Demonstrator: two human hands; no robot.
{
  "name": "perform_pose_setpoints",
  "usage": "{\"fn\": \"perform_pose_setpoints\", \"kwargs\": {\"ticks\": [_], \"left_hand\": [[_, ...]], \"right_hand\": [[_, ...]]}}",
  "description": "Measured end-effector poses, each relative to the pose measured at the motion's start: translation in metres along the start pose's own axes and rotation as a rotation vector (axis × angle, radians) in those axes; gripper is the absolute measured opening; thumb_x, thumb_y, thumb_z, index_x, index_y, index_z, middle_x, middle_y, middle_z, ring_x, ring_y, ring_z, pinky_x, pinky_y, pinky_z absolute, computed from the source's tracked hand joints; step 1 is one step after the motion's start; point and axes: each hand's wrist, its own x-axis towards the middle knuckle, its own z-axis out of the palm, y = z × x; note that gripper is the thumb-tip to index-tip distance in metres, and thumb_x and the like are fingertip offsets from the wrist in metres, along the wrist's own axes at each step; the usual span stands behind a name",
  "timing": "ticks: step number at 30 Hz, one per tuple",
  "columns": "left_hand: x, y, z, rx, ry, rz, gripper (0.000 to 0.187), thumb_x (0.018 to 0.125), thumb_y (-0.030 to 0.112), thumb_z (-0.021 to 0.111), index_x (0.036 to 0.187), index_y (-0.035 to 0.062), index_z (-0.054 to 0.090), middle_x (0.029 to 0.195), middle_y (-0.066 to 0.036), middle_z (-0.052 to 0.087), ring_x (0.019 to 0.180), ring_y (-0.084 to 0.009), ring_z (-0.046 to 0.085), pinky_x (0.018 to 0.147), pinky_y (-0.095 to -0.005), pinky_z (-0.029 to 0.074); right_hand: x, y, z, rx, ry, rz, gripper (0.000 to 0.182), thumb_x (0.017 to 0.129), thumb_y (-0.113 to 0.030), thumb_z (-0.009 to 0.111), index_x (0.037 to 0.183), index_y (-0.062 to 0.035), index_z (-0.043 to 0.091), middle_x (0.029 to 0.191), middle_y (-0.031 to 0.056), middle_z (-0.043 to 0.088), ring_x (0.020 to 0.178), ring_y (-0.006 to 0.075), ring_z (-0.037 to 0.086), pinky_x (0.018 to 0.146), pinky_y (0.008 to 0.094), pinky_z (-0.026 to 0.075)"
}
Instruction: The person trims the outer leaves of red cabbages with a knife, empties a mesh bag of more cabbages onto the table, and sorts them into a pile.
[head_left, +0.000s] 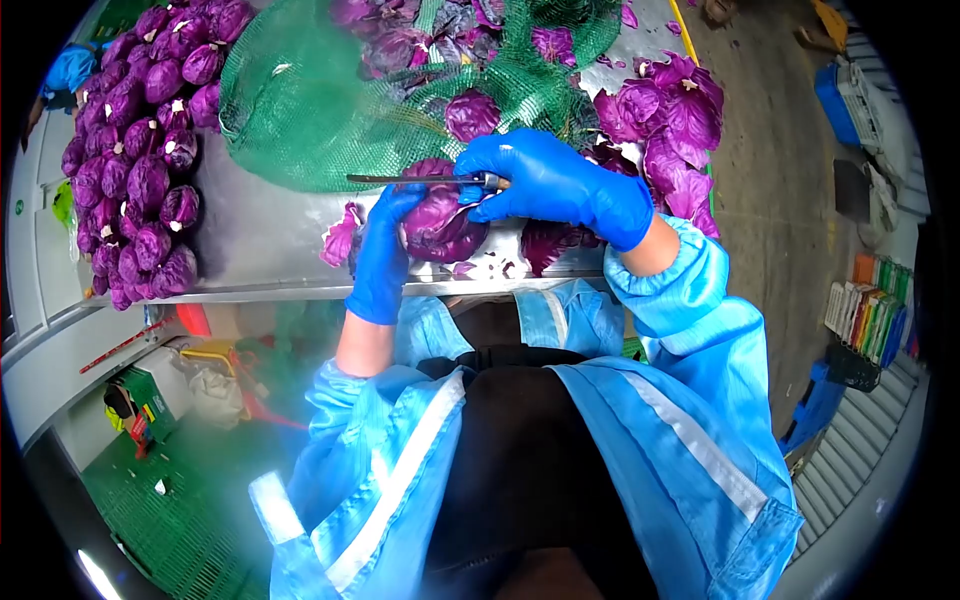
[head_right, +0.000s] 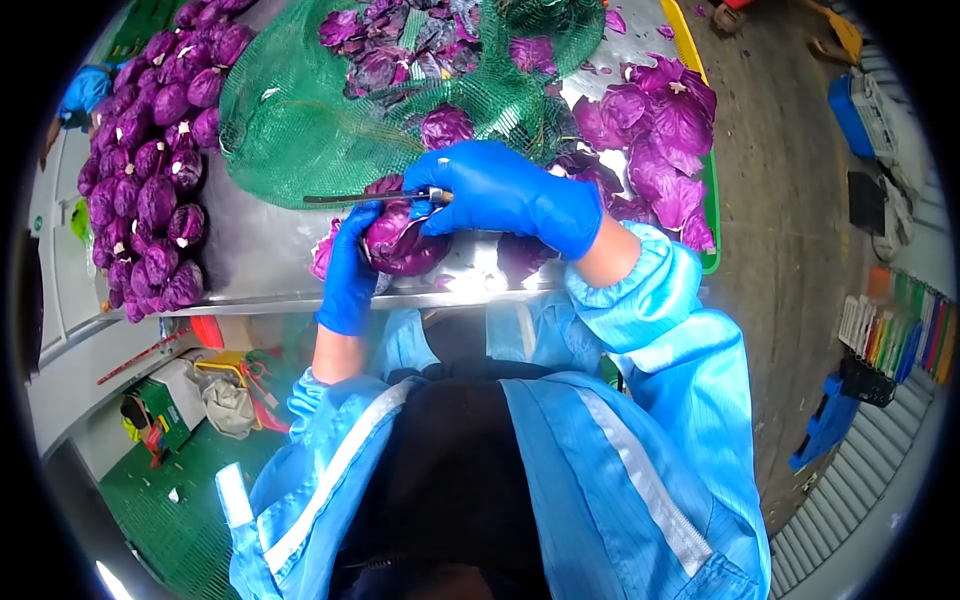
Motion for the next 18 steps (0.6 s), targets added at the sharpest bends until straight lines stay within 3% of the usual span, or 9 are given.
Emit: {"fn": "perform_pose_setpoints", "kwargs": {"ticks": [1,5,8,9,12,13,14,16,18], "left_hand": [[0.007,-0.002,-0.004,0.020,0.014,-0.053,0.038,0.087,0.019,0.059,0.121,0.0014,0.057,0.119,-0.012,0.062,0.109,-0.0259,0.061,0.098,-0.0407,0.048],[-0.001,0.013,0.009,-0.389,-0.030,-0.288,0.043,0.092,0.029,0.056,0.128,0.0062,0.052,0.123,-0.018,0.059,0.115,-0.0330,0.058,0.095,-0.0546,0.050],[-0.002,0.007,0.009,-0.428,-0.001,-0.243,0.045,0.092,0.032,0.056,0.130,0.0077,0.050,0.126,-0.021,0.056,0.115,-0.0348,0.058,0.095,-0.0549,0.050],[0.003,0.004,0.009,-0.452,0.026,-0.304,0.045,0.091,0.032,0.056,0.129,0.0077,0.051,0.130,-0.020,0.055,0.115,-0.0362,0.058,0.095,-0.0550,0.049],[-0.001,0.003,0.019,-0.459,0.006,-0.256,0.049,0.091,0.039,0.053,0.131,0.0107,0.051,0.133,-0.018,0.053,0.117,-0.0379,0.057,0.095,-0.0598,0.047],[-0.014,0.019,0.027,-0.401,-0.006,-0.330,0.054,0.090,0.047,0.047,0.133,0.0148,0.050,0.134,-0.016,0.053,0.119,-0.0394,0.055,0.094,-0.0655,0.044],[-0.017,0.019,0.024,-0.398,0.002,-0.284,0.055,0.091,0.049,0.047,0.135,0.0158,0.049,0.135,-0.016,0.053,0.120,-0.0392,0.054,0.095,-0.0645,0.045],[-0.019,0.022,0.020,-0.382,0.018,-0.193,0.057,0.091,0.051,0.046,0.138,0.0180,0.047,0.136,-0.016,0.052,0.123,-0.0388,0.051,0.096,-0.0625,0.045],[-0.017,0.025,0.021,-0.431,-0.018,-0.192,0.057,0.091,0.047,0.047,0.137,0.0137,0.047,0.135,-0.017,0.053,0.123,-0.0392,0.052,0.099,-0.0617,0.044]], "right_hand": [[-0.004,0.001,0.006,-0.049,0.149,-0.103,0.035,0.075,-0.023,0.078,0.105,-0.0078,0.067,0.093,0.0087,0.064,0.079,0.0279,0.064,0.069,0.0345,0.050],[-0.021,-0.007,0.009,0.004,0.281,-0.175,0.035,0.076,-0.015,0.078,0.108,-0.0059,0.067,0.092,0.0094,0.067,0.078,0.0242,0.066,0.069,0.0317,0.052],[-0.033,-0.012,0.010,0.084,0.280,-0.131,0.037,0.074,-0.011,0.079,0.108,-0.0044,0.067,0.096,0.0102,0.069,0.080,0.0216,0.067,0.072,0.0305,0.053],[-0.037,-0.010,0.013,0.083,0.320,-0.154,0.031,0.077,-0.010,0.074,0.108,-0.0075,0.068,0.095,0.0082,0.068,0.080,0.0239,0.067,0.072,0.0302,0.053],[-0.057,-0.006,0.007,0.288,0.375,-0.138,0.029,0.080,-0.009,0.073,0.107,-0.0036,0.067,0.095,0.0097,0.070,0.082,0.0182,0.068,0.072,0.0304,0.053],[-0.066,0.002,0.004,0.281,0.492,-0.079,0.026,0.082,-0.008,0.072,0.106,-0.0017,0.068,0.095,0.0103,0.070,0.084,0.0145,0.067,0.074,0.0292,0.053],[-0.075,0.010,-0.005,0.364,0.593,0.002,0.027,0.082,-0.010,0.074,0.107,-0.0021,0.067,0.097,0.0101,0.070,0.087,0.0150,0.067,0.078,0.0283,0.053],[-0.083,0.022,-0.030,0.033,0.518,0.430,0.040,0.080,-0.013,0.076,0.117,-0.0025,0.063,0.104,0.0126,0.069,0.091,0.0172,0.067,0.082,0.0302,0.053],[-0.073,0.017,-0.020,0.030,0.611,0.313,0.054,0.079,-0.016,0.078,0.127,-0.0041,0.057,0.110,0.0158,0.068,0.094,0.0199,0.067,0.083,0.0323,0.053]]}}
